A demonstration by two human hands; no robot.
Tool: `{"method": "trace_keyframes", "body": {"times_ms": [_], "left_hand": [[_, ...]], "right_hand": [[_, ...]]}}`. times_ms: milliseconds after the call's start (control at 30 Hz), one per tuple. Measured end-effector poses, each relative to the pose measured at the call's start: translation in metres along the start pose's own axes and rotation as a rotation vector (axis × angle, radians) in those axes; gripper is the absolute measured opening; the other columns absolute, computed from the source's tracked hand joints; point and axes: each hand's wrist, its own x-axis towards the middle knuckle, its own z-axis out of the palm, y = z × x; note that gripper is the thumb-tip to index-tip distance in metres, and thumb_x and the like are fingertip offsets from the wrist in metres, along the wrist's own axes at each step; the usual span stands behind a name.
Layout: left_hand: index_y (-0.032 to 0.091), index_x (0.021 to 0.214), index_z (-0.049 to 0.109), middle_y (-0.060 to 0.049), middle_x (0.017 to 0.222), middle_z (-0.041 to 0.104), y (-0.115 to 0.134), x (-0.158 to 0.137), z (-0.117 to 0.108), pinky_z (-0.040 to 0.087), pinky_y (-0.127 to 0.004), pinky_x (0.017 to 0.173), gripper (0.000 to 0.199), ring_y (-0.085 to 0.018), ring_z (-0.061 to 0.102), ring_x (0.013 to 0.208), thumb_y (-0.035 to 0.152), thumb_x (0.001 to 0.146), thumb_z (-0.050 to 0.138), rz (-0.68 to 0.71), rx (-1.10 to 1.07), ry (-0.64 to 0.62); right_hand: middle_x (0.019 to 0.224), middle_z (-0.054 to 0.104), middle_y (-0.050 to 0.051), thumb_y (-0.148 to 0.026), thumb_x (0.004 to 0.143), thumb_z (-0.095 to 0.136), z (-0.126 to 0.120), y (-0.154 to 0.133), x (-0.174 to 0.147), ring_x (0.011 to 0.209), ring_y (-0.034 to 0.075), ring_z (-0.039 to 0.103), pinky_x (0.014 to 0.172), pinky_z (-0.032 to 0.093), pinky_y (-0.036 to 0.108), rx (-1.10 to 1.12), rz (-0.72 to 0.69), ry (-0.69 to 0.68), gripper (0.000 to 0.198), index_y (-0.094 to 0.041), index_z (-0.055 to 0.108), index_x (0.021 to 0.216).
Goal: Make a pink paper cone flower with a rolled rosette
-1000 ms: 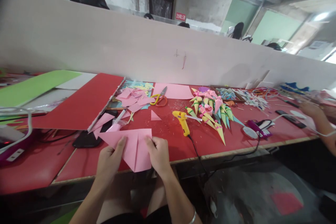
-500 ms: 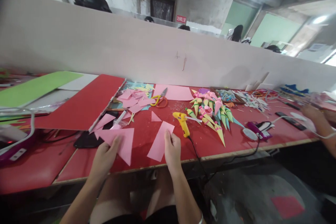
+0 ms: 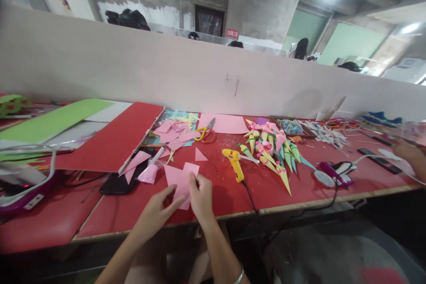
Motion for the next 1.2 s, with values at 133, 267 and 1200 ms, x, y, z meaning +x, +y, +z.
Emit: {"method": "trace_keyframes", "body": {"times_ms": [133, 267, 1200], "left_hand": [[0.02, 0.049, 0.04, 0.005, 0.046, 0.041, -0.001, 0.011, -0.01, 0.027, -0.023, 0.045, 0.031, -0.011, 0.037, 0.046, 0.041, 0.072, 0.045, -0.005, 0.008, -0.097], [0.02, 0.047, 0.038, 0.006, 0.044, 0.039, -0.006, 0.046, -0.039, 0.028, -0.022, 0.044, 0.028, -0.01, 0.037, 0.045, 0.038, 0.067, 0.045, -0.053, -0.046, -0.004], [0.021, 0.122, 0.045, -0.008, 0.123, 0.054, -0.027, 0.028, -0.057, 0.035, -0.04, 0.096, 0.054, -0.024, 0.046, 0.115, 0.031, 0.071, 0.06, 0.285, 0.361, -0.269]], "right_hand": [[0.06, 0.053, 0.001, -0.04, 0.084, 0.036, 0.004, 0.006, 0.001, 0.058, 0.014, 0.051, 0.054, 0.038, 0.024, -0.058, -0.068, -0.121, 0.033, -0.015, 0.053, 0.07], [0.112, 0.057, 0.014, -0.034, 0.08, 0.045, 0.011, 0.013, -0.004, 0.107, 0.025, 0.05, 0.09, 0.038, 0.039, -0.296, -0.159, -0.22, 0.042, -0.013, 0.049, 0.117], [0.082, 0.06, 0.002, -0.006, 0.076, 0.048, -0.004, -0.004, 0.024, 0.083, 0.016, 0.053, 0.077, 0.04, 0.027, -0.175, -0.345, -0.357, 0.018, -0.019, 0.06, 0.078]]}}
